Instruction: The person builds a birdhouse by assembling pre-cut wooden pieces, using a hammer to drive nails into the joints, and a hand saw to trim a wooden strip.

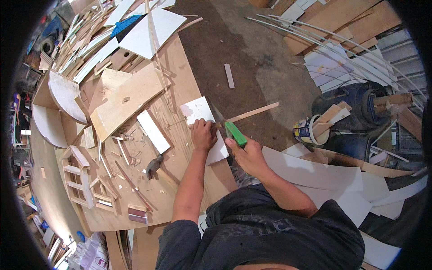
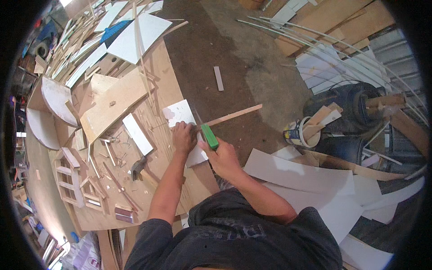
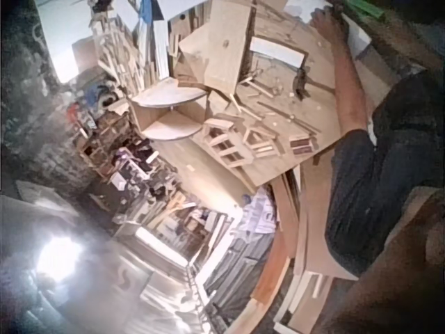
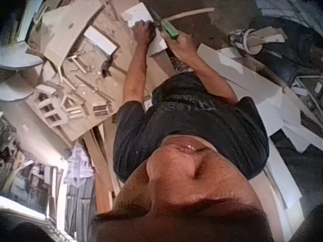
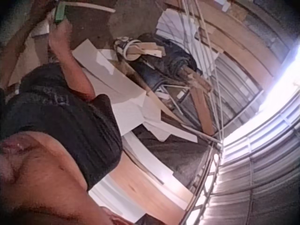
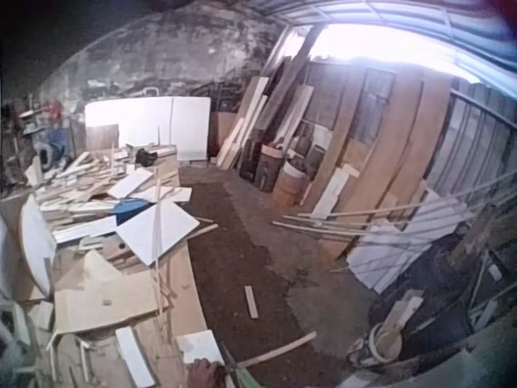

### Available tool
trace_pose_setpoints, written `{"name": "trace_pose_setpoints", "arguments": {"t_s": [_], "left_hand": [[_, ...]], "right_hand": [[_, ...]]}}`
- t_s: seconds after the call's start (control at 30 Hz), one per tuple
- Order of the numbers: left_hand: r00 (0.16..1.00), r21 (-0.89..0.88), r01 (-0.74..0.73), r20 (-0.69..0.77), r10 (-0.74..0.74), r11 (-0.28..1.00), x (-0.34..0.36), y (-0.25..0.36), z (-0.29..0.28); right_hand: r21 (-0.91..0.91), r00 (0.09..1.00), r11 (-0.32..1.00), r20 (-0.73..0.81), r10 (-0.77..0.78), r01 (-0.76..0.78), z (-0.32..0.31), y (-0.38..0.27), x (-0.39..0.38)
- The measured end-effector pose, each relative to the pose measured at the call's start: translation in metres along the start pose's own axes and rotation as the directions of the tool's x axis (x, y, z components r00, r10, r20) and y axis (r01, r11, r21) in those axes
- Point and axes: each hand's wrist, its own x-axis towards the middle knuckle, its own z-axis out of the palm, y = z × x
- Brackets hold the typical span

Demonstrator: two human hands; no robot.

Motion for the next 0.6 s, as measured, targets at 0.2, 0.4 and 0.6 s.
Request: {"name": "trace_pose_setpoints", "arguments": {"t_s": [0.2,0.4,0.6], "left_hand": [[1.000,-0.002,-0.015,-0.023,0.015,1.000,-0.003,-0.004,0.001],[1.000,0.022,-0.022,-0.003,0.022,1.000,0.001,0.004,-0.004],[1.000,0.017,-0.008,0.004,0.008,1.000,-0.003,-0.006,0.002]], "right_hand": [[0.117,0.993,0.986,0.019,0.119,-0.120,0.015,0.003,0.026],[0.065,1.000,0.998,-0.016,0.022,-0.021,0.010,0.005,0.011],[0.120,0.994,0.987,0.016,0.108,-0.109,0.013,0.008,0.027]]}}
